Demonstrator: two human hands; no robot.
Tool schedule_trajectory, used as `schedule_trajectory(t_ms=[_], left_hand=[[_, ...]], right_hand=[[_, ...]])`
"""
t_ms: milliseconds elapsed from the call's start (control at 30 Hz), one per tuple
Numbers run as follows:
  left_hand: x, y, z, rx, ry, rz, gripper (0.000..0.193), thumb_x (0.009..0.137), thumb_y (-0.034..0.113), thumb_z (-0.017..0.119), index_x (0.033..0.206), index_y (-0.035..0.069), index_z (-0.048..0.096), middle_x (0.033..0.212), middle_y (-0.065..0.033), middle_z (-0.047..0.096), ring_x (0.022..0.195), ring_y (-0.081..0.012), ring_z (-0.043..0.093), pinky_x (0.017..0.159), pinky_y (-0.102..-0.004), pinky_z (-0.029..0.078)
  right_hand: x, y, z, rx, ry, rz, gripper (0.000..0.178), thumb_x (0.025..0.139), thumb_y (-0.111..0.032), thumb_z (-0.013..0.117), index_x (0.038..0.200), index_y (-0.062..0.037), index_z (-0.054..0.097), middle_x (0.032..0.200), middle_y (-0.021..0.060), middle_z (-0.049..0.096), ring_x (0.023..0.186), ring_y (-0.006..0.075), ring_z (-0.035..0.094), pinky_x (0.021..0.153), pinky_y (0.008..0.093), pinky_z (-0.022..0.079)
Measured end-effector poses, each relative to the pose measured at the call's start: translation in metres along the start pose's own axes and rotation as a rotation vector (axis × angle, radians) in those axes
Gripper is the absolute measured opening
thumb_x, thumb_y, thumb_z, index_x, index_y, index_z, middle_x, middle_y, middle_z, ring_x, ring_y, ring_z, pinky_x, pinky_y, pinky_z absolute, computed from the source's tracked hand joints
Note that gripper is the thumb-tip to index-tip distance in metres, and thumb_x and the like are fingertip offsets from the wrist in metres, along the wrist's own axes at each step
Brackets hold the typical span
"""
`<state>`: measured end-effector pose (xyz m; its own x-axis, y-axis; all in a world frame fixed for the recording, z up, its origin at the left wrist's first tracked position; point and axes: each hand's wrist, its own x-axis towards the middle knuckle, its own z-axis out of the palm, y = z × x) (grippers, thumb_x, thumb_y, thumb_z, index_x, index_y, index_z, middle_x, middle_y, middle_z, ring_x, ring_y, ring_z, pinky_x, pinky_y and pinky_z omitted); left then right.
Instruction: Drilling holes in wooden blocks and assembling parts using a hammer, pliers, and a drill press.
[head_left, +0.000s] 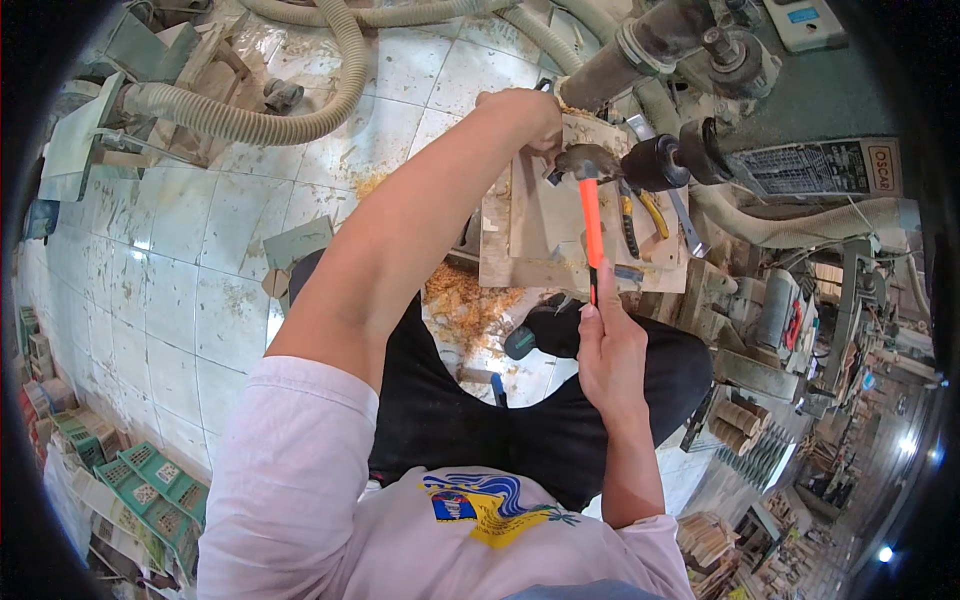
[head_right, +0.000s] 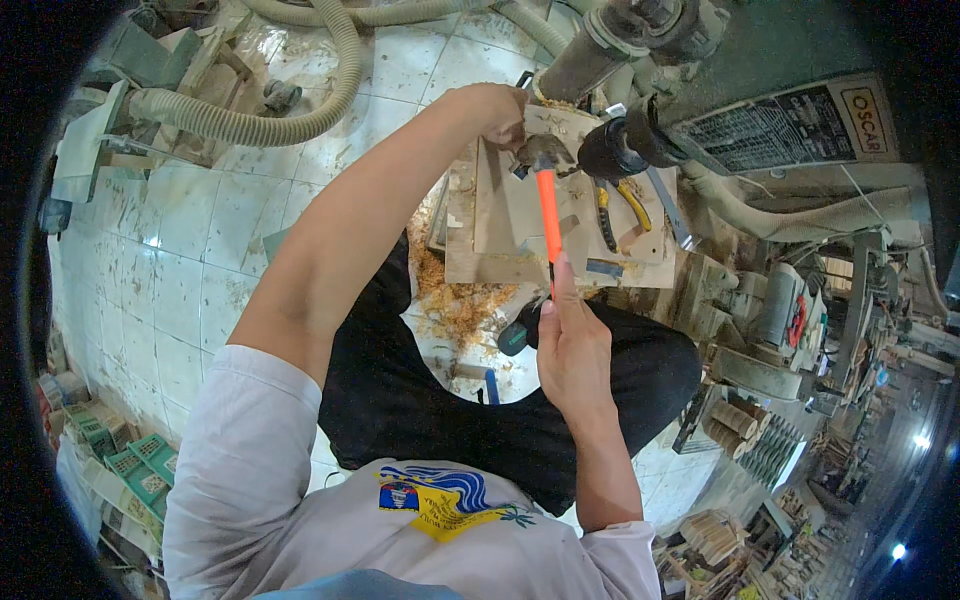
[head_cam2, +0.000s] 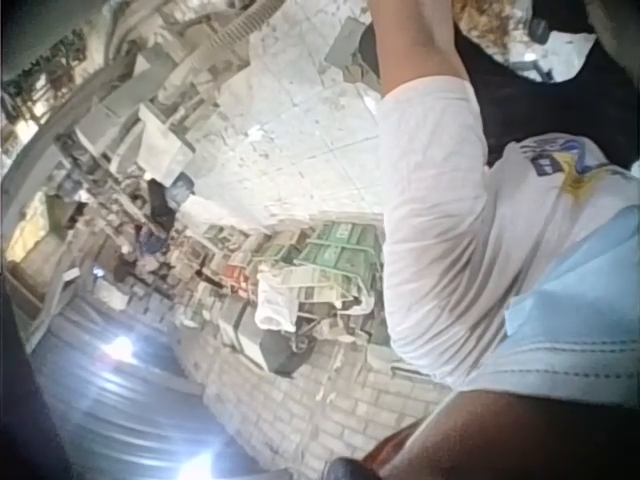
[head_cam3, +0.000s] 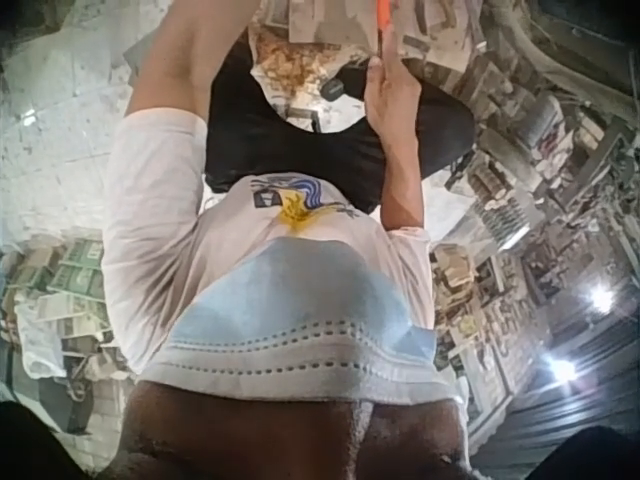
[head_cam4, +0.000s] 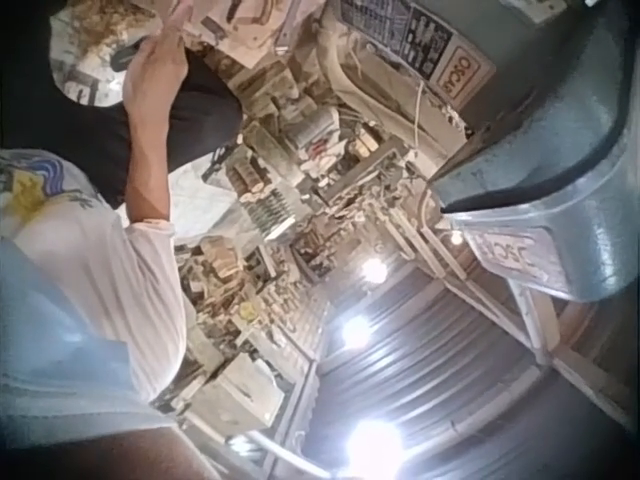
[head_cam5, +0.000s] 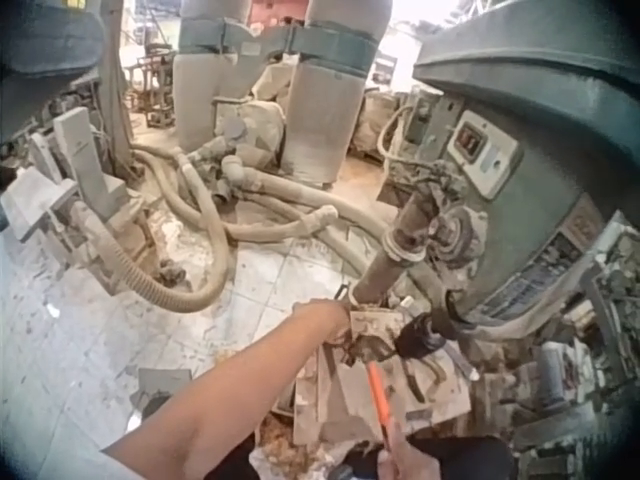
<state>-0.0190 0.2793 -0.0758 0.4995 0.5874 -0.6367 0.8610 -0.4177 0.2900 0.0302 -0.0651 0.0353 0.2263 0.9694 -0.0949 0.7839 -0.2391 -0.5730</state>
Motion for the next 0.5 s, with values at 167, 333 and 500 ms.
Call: schedule_trajectory(t_ms=[167,333,500], left_hand=[[-0.034,0.012,-0.012,-0.116,0.014,0.043,0.081,0.068,0.067,0.086,0.134,0.024,0.068,0.134,-0.0028,0.069,0.122,-0.0282,0.065,0.104,-0.05,0.043],[0.001,0.012,-0.001,-0.004,0.031,0.014,0.079,0.071,0.065,0.085,0.136,0.024,0.067,0.136,-0.0024,0.068,0.125,-0.0269,0.063,0.105,-0.0501,0.042],[-0.016,0.011,-0.007,-0.065,-0.092,0.016,0.078,0.073,0.065,0.084,0.136,0.024,0.067,0.137,-0.0022,0.068,0.125,-0.0267,0.063,0.106,-0.0499,0.041]], right_hand=[[-0.005,-0.002,-0.005,0.008,0.063,0.059,0.054,0.103,-0.005,0.055,0.156,-0.0004,0.042,0.091,0.0252,0.067,0.077,0.0385,0.067,0.075,0.0395,0.054],[-0.004,0.005,0.0,0.01,0.056,-0.018,0.055,0.102,-0.004,0.056,0.155,0.0005,0.043,0.091,0.0247,0.067,0.074,0.0354,0.066,0.074,0.0388,0.054],[0.0,0.003,-0.002,-0.006,0.017,0.038,0.055,0.102,-0.003,0.056,0.155,0.0005,0.043,0.093,0.025,0.068,0.076,0.0354,0.067,0.075,0.0391,0.055]])
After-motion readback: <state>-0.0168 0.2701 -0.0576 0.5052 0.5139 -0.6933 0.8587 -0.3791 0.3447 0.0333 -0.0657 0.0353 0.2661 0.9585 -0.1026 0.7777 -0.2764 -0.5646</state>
